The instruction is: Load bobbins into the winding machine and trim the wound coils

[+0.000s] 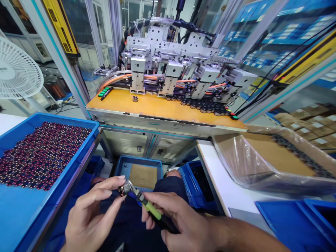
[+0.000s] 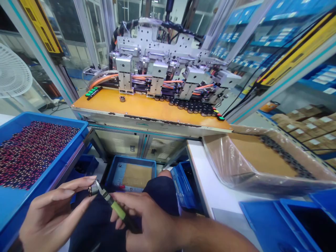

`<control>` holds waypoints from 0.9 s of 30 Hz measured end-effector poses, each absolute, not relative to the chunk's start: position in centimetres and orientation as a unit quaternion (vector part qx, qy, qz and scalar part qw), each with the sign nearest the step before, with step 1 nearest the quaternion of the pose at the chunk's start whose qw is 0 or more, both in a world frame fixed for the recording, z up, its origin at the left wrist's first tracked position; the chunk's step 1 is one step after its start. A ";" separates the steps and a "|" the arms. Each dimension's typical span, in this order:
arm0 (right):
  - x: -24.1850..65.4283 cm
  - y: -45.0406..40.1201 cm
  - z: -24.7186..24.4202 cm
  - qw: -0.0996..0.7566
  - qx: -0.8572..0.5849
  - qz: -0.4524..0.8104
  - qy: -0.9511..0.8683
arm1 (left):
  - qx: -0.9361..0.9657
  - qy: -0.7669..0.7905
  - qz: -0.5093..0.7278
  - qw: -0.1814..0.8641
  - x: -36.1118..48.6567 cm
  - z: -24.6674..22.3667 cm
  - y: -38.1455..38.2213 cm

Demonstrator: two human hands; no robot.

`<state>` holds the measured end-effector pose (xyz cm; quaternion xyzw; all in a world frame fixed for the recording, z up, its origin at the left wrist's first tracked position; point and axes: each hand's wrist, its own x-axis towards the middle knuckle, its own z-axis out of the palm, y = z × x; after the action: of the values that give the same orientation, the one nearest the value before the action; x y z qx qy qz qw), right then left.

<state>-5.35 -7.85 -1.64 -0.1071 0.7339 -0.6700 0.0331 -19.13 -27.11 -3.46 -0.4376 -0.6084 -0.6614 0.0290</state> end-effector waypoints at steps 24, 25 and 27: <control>-5.8 -8.2 -0.4 -0.015 -0.053 -0.584 0.810 | -0.368 -0.637 -0.677 0.006 -19.0 -3.3 -27.2; -5.9 -7.9 -0.2 -0.038 -0.054 -0.559 0.827 | -0.344 -0.619 -0.705 -0.026 -19.2 -3.3 -27.1; -6.5 -6.6 0.8 -0.099 -0.057 -0.490 0.864 | -0.289 -0.551 -0.774 -0.123 -19.5 -3.2 -26.7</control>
<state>-6.54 -6.60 0.78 -0.0571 0.8642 -0.4899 -0.0993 -19.49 -26.74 -3.18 -0.2885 -0.5506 -0.7737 -0.1229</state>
